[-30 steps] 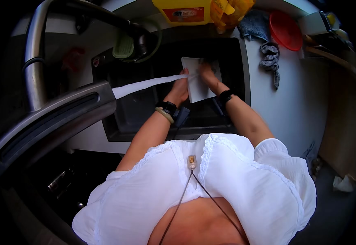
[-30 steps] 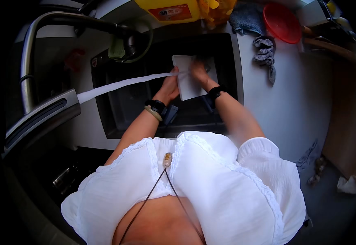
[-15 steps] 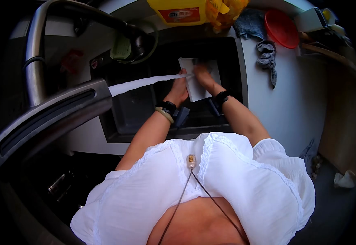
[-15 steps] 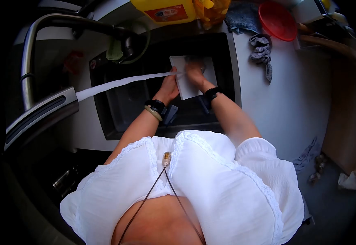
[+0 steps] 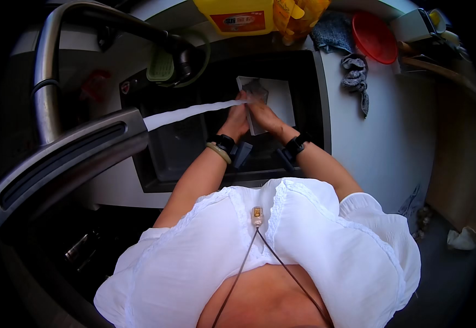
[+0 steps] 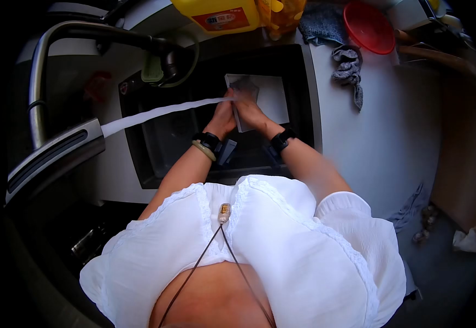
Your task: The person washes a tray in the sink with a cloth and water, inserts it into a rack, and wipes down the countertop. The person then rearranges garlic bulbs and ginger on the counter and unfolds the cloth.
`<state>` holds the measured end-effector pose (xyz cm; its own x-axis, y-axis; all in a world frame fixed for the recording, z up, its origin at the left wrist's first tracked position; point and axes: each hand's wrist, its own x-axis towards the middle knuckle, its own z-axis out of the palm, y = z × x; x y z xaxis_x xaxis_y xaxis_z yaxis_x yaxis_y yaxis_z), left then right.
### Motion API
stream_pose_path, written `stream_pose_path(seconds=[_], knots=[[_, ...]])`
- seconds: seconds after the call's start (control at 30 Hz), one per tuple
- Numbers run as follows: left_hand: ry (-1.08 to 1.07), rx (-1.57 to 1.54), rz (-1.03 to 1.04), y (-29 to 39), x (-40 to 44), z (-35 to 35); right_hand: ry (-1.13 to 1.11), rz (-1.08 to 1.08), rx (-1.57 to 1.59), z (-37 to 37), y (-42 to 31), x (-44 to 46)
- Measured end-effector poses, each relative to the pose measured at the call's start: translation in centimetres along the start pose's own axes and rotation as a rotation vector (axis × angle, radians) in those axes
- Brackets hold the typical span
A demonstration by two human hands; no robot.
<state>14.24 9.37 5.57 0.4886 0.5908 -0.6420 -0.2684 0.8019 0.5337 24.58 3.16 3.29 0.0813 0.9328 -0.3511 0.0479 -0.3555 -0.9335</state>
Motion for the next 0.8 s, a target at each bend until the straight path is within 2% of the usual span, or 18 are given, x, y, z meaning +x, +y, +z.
stream_pose_path(seconds=[0.07,0.17,0.3,0.37,0.43,0.47,0.5,0.57,0.67,0.7,0.73,0.77,0.8], knots=[[-0.010,-0.023,-0.017,0.1,-0.2,-0.2,-0.108,-0.057,0.093,0.4,-3.2,-3.2],[0.002,-0.043,-0.019,0.4,-1.0,0.1,-0.054,0.000,-0.163,0.4,0.9,-5.7],[-0.002,0.029,-0.008,0.1,-1.2,0.2,0.167,0.434,-0.056,-1.7,8.3,-2.9],[-0.006,0.043,0.039,-0.8,-0.6,-0.5,0.066,0.631,0.259,-3.0,8.6,-1.2],[0.012,0.083,0.059,0.2,-0.2,-0.5,0.008,0.452,0.242,-0.3,4.2,-2.6],[0.040,0.101,0.047,1.1,-0.6,0.3,-0.028,0.336,0.034,1.1,3.2,-2.9],[0.072,0.113,0.027,1.1,-1.2,0.8,0.004,0.206,-0.027,2.0,-1.6,-5.2],[0.047,0.149,0.040,1.1,-1.4,1.0,-0.037,0.154,-0.028,2.7,-6.4,-6.7],[0.016,0.164,0.044,0.9,-1.6,0.8,-0.089,0.202,0.167,1.6,-4.6,-5.8],[0.010,0.131,0.040,0.6,-1.5,0.4,0.003,0.232,0.128,1.9,0.8,-3.9],[0.003,0.099,0.037,0.5,-1.3,0.2,0.112,0.372,0.138,1.6,4.1,-2.5],[-0.037,0.122,0.053,0.5,-1.2,0.2,0.221,0.511,0.147,0.8,5.9,-1.5],[-0.074,0.143,0.067,0.4,-1.3,0.3,0.234,0.485,0.149,-0.7,6.3,-1.1]])
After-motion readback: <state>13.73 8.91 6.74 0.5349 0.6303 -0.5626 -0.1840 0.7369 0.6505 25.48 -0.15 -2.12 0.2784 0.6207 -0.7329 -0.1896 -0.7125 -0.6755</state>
